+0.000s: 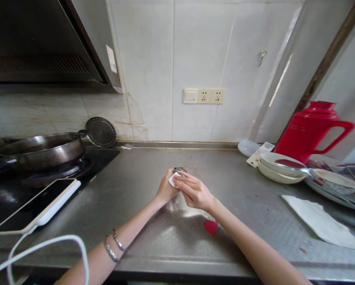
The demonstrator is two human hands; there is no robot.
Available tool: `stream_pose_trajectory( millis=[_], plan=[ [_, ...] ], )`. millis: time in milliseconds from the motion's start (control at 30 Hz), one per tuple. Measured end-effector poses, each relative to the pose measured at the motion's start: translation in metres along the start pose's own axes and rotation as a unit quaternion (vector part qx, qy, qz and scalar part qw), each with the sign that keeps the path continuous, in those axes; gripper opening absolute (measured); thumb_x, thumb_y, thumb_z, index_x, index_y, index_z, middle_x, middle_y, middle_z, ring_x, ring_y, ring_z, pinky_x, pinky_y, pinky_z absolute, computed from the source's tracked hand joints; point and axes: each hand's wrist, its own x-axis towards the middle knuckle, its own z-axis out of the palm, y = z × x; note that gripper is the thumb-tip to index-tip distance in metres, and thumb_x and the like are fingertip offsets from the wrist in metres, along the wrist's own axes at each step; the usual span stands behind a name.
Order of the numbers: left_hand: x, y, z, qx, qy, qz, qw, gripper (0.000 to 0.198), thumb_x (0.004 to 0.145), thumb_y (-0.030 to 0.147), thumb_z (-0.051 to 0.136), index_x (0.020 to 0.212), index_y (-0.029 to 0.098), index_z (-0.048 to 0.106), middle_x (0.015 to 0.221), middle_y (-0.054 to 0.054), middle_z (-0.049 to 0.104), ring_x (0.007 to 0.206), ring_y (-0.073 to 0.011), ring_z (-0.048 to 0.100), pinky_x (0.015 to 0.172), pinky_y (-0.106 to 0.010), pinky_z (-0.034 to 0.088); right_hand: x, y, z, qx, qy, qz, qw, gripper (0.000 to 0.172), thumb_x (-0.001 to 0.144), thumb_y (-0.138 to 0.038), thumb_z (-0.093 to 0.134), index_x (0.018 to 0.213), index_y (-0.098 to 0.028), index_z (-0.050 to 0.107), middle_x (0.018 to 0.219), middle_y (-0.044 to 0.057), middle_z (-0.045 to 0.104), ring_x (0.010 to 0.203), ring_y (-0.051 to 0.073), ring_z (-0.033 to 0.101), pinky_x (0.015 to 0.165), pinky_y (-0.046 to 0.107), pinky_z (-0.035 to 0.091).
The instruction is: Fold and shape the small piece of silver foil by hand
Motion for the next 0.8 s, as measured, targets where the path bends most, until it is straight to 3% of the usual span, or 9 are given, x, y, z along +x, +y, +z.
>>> stream_pose_trajectory(
  millis=[100,200,333,400,467,600,800],
  plan=[
    [-0.001,0.002,0.002,0.023,0.002,0.011,1.000,0.051,0.061,0.029,0.076,0.103,0.017,0.051,0.088,-0.003,0.068,0.079,-0.0176,0.064,0.069,-0.026,0.048,-0.001,0.002,0.001,0.003,0.003,0.004,1.000,0.046,0.085,-0.001,0.038,0.127,-0.016,0.049,0.112,0.013,0.069,0.117,0.020,0.059,0.104,0.047,0.046],
    [-0.001,0.010,0.005,0.050,0.010,-0.001,0.999,0.055,0.055,0.029,0.080,0.103,0.017,0.055,0.092,-0.004,0.068,0.081,-0.0185,0.064,0.072,-0.028,0.049,-0.004,0.011,-0.001,0.008,0.035,0.057,0.998,0.041,0.087,-0.005,0.039,0.123,-0.018,0.054,0.110,0.010,0.070,0.111,0.020,0.062,0.104,0.049,0.045],
    [-0.002,0.024,0.004,0.026,0.004,-0.048,0.999,0.062,0.054,0.033,0.082,0.107,0.015,0.058,0.086,-0.004,0.067,0.074,-0.0168,0.063,0.066,-0.027,0.051,-0.008,0.021,-0.005,0.056,0.120,0.232,0.964,0.025,0.091,-0.017,0.045,0.103,-0.022,0.067,0.097,0.006,0.074,0.089,0.020,0.071,0.090,0.039,0.055],
    [-0.002,0.030,0.002,-0.009,-0.015,-0.087,0.996,0.062,0.056,0.037,0.081,0.109,0.015,0.058,0.082,-0.003,0.066,0.067,-0.0151,0.062,0.057,-0.025,0.051,-0.007,0.024,-0.007,0.102,0.125,0.322,0.933,0.022,0.092,-0.025,0.048,0.096,-0.023,0.070,0.095,0.006,0.074,0.086,0.022,0.071,0.080,0.035,0.057],
    [-0.002,0.034,0.000,-0.046,-0.032,-0.122,0.991,0.061,0.059,0.038,0.080,0.111,0.015,0.058,0.082,-0.003,0.065,0.064,-0.0141,0.062,0.049,-0.022,0.049,-0.006,0.026,-0.009,0.172,0.100,0.369,0.908,0.023,0.092,-0.030,0.049,0.098,-0.022,0.070,0.100,0.007,0.073,0.090,0.024,0.070,0.081,0.036,0.056],
    [0.001,0.036,-0.002,-0.093,-0.037,-0.134,0.986,0.054,0.063,0.044,0.077,0.105,0.014,0.061,0.081,-0.004,0.063,0.063,-0.0127,0.059,0.043,-0.019,0.048,-0.005,0.029,-0.012,0.305,0.027,0.365,0.879,0.030,0.086,-0.028,0.056,0.115,-0.021,0.062,0.118,0.009,0.066,0.107,0.025,0.062,0.092,0.042,0.051],
    [0.004,0.028,-0.004,-0.129,-0.060,-0.148,0.979,0.054,0.067,0.055,0.071,0.102,0.014,0.064,0.072,-0.002,0.062,0.050,-0.0083,0.054,0.042,-0.019,0.047,-0.007,0.020,0.001,0.350,-0.027,0.322,0.880,0.074,0.071,-0.021,0.072,0.136,-0.028,0.036,0.139,0.011,0.042,0.126,0.024,0.046,0.098,0.040,0.048]
  ],
)
